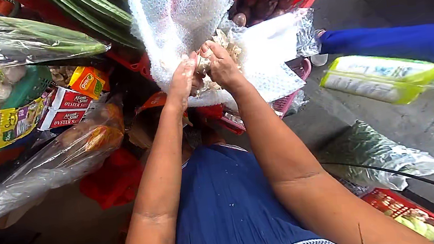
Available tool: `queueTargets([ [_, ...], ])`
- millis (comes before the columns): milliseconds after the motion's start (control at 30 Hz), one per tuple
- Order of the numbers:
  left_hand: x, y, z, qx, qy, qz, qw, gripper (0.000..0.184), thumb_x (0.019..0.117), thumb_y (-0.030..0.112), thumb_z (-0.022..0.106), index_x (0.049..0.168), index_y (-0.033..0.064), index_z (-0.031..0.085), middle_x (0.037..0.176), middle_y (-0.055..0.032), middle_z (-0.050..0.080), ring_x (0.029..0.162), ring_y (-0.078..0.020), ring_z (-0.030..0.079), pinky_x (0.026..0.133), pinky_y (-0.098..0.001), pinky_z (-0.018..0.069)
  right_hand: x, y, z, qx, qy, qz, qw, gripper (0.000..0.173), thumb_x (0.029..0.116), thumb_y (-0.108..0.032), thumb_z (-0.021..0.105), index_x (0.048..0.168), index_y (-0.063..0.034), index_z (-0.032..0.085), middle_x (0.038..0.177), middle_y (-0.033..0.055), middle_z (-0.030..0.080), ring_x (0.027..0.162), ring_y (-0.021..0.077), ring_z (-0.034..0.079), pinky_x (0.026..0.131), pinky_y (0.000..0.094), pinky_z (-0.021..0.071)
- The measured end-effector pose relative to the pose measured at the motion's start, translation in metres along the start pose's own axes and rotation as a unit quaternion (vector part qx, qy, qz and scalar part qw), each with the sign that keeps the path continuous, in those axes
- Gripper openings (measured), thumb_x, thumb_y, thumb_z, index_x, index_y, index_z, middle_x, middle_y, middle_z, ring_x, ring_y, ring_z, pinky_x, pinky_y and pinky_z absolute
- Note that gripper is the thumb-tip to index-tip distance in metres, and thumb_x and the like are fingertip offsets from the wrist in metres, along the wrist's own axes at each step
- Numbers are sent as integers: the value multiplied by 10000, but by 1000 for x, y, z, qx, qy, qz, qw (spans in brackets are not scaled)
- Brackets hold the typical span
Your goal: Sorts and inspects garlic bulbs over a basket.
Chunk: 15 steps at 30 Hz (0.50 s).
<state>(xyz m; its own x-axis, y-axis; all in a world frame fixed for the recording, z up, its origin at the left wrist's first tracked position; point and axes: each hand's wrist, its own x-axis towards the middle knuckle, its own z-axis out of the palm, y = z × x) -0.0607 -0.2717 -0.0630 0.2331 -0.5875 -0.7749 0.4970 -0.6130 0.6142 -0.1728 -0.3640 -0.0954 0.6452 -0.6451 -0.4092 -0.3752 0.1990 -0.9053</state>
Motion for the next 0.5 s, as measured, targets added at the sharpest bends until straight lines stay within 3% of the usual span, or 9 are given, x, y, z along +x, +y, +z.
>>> queueTargets([
  [33, 0, 0, 3, -7, -8, -15, 1000, 459, 1100, 504, 332, 1278, 156, 572, 734, 0, 574, 592, -97, 537, 523, -245, 454, 2, 0, 0, -69, 7, -15, 997, 339, 1108, -226, 310, 999, -37, 568, 823, 52, 552, 732, 123, 564, 701, 338, 485],
  [100, 0, -2, 3, -63, -20, -42, 997, 424, 1096, 498, 357, 1208, 153, 575, 698, -9, 564, 536, -103, 515, 465, -234, 433, 6, -4, -1, -161, 9, -22, 987, 331, 1107, -235, 380, 1007, -3, 594, 889, 136, 616, 873, 231, 631, 830, 456, 497],
  [233, -4, -7, 3, -203, -4, -67, 977, 336, 1100, 376, 365, 992, 155, 594, 674, 3, 539, 492, -85, 443, 441, -221, 389, 3, -7, 5, -228, 77, -54, 969, 277, 1077, -180, 438, 1187, -37, 648, 999, 160, 727, 937, 312, 718, 842, 534, 553],
  [300, -9, -9, 3, -244, 9, -75, 967, 361, 1102, 353, 344, 951, 136, 591, 697, -26, 570, 494, -99, 465, 433, -223, 394, 7, -2, 1, -239, 141, -31, 960, 285, 1075, -180, 446, 1206, -30, 650, 1036, 164, 732, 960, 314, 721, 862, 534, 552],
  [367, -13, -12, 1, -247, 15, -73, 966, 347, 1101, 350, 357, 1014, 130, 611, 767, -62, 631, 536, -115, 532, 454, -230, 436, 13, 4, -6, -241, 151, -6, 959, 256, 1050, -211, 517, 1138, -32, 677, 1058, 156, 713, 991, 285, 694, 900, 495, 529],
  [400, -14, -14, -1, -239, 15, -71, 968, 348, 1105, 357, 354, 1063, 133, 618, 802, -69, 652, 568, -122, 557, 482, -238, 460, 16, 6, -10, -242, 124, 3, 962, 266, 1026, -260, 572, 1099, -40, 704, 1117, 158, 691, 1070, 289, 660, 962, 495, 503],
  [500, -15, -17, -3, -236, 10, -80, 968, 384, 1110, 383, 332, 1080, 140, 627, 800, -56, 655, 578, -112, 557, 509, -230, 472, 15, 7, -21, -225, 32, -1, 974, 365, 985, -442, 617, 1123, -145, 777, 1451, 164, 558, 1420, 335, 440, 1178, 551, 321],
])
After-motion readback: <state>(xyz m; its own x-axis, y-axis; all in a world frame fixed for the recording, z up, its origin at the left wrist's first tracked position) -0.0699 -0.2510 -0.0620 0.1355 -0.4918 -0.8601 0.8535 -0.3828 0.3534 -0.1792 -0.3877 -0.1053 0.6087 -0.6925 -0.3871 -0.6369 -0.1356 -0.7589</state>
